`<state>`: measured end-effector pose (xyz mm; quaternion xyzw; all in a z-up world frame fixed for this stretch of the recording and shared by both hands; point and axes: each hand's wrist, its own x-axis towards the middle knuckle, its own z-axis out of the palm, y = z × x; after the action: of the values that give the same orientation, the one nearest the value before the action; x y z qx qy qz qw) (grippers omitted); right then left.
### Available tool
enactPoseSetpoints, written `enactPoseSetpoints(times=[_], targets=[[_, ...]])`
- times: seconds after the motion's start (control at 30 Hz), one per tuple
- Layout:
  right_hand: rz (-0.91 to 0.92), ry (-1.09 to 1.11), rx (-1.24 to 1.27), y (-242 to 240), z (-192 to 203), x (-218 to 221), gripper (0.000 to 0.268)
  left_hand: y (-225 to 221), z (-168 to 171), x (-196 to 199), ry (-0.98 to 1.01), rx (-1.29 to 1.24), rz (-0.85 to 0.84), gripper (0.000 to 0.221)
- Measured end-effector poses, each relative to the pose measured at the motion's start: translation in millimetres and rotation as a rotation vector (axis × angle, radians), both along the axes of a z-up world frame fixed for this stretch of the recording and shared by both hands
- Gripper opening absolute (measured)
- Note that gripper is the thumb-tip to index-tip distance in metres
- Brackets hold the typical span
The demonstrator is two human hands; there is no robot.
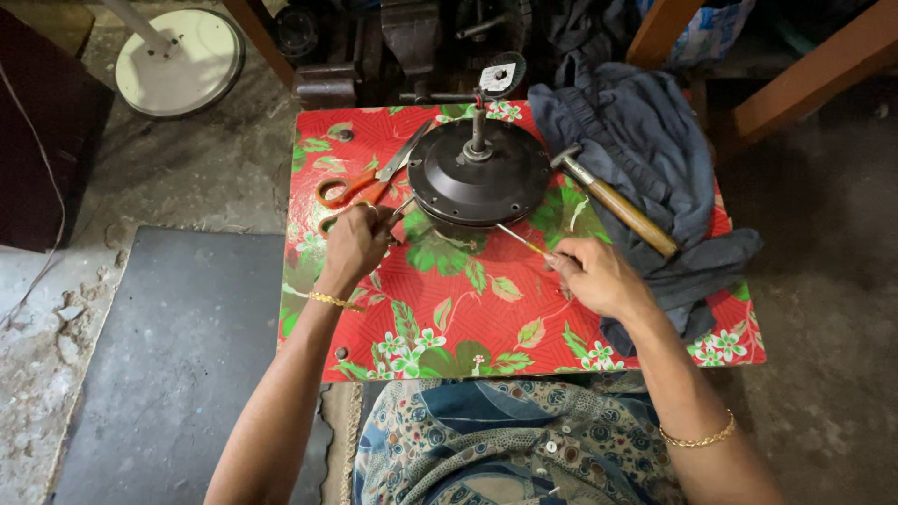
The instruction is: The person uses a screwdriver to loosen and remove screws from the end cap of an electrical motor. They then use a hammer to gently tap the end cap to loosen it from the motor body.
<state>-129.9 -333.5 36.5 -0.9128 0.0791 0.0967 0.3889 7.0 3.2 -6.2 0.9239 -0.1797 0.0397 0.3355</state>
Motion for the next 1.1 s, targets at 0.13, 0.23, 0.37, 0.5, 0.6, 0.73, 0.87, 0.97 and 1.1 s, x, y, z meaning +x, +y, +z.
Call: enactPoseSetpoints(times=[0.13,0.23,0.37,0.5,0.6,0.73,0.87,0.97,1.1], targets=[[0.024,-0.008,0.04,7,-1,-1,0.027,6,-10,10,0.065,0.041,0.021,0.022],[0.097,-0.046,0.008,13,-5,-3,0.025,7,-18,13,0.088,0.089,0.059,0.022],[0.145,-0.038,-0.076,26,-12,-10,0.023,11,-29,14,0.036,0.188,0.095,0.022],[0.2,-0.059,-0.164,25,-6,-31,0.027,11,-38,17,-0.023,0.137,0.11,0.019],[0.06,-0.061,-0.13,5,11,-45,0.022,10,-41,19,-0.002,0.17,0.139,0.02],[-0.135,-0.283,-0.368,-31,33,-32,0.018,7,-43,26,0.022,0.082,0.149,0.022],[-0.136,-0.404,-0.323,-31,35,-18,0.022,7,-54,37,-0.037,0.125,0.201,0.024],[-0.168,-0.371,-0.294,-26,34,-14,0.024,7,-58,44,-0.17,0.1,0.149,0.02],[-0.198,-0.351,-0.371,-32,35,-10,0.026,0,-48,49,-0.001,0.091,0.183,0.021]])
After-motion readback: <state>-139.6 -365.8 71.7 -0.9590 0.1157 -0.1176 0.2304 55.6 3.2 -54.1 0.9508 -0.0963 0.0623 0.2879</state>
